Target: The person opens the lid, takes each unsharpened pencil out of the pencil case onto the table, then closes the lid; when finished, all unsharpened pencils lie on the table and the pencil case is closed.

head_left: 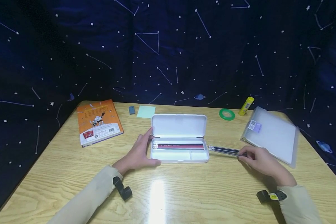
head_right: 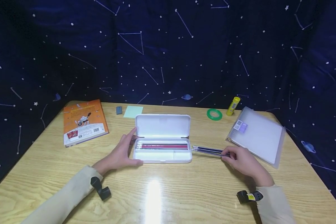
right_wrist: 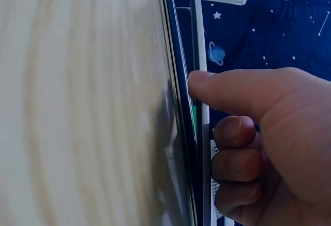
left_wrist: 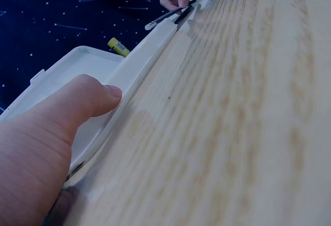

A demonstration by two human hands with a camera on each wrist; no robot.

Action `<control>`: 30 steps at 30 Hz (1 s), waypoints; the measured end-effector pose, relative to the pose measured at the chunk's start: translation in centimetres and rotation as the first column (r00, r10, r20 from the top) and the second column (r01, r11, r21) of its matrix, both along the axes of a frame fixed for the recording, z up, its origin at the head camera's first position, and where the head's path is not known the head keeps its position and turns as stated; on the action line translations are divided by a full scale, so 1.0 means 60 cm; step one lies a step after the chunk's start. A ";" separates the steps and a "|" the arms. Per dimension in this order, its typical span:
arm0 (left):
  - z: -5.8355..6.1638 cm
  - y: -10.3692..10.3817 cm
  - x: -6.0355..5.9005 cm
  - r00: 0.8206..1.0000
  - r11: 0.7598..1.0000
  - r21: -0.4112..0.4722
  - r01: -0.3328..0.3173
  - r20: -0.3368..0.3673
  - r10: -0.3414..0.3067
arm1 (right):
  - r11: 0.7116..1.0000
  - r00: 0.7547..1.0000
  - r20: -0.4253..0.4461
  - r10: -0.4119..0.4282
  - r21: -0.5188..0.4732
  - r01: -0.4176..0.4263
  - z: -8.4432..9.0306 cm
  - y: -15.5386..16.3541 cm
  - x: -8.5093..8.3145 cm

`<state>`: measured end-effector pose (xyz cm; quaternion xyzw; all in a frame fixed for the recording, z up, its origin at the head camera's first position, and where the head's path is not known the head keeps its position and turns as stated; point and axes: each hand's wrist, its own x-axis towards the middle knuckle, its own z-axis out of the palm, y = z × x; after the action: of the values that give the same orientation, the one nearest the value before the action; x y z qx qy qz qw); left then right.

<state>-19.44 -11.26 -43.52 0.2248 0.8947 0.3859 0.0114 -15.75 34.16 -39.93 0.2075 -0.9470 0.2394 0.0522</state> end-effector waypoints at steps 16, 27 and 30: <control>-0.002 0.000 -0.001 0.999 1.000 0.012 0.013 -0.031 -0.012 | 0.999 0.999 0.008 -0.038 0.017 0.038 -0.005 0.011 -0.011; -0.002 -0.002 -0.001 0.999 1.000 0.022 0.016 -0.033 -0.015 | 0.998 0.999 0.024 -0.030 0.058 0.028 0.000 0.011 -0.027; -0.003 -0.001 0.000 0.999 0.999 0.028 0.018 -0.030 -0.017 | 0.997 0.999 0.030 -0.017 0.080 0.015 0.003 0.010 -0.033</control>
<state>-19.44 -11.33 -43.67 0.2386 0.8871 0.3951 -0.0019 -17.70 34.77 -39.76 0.1981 -0.9582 0.2039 0.0311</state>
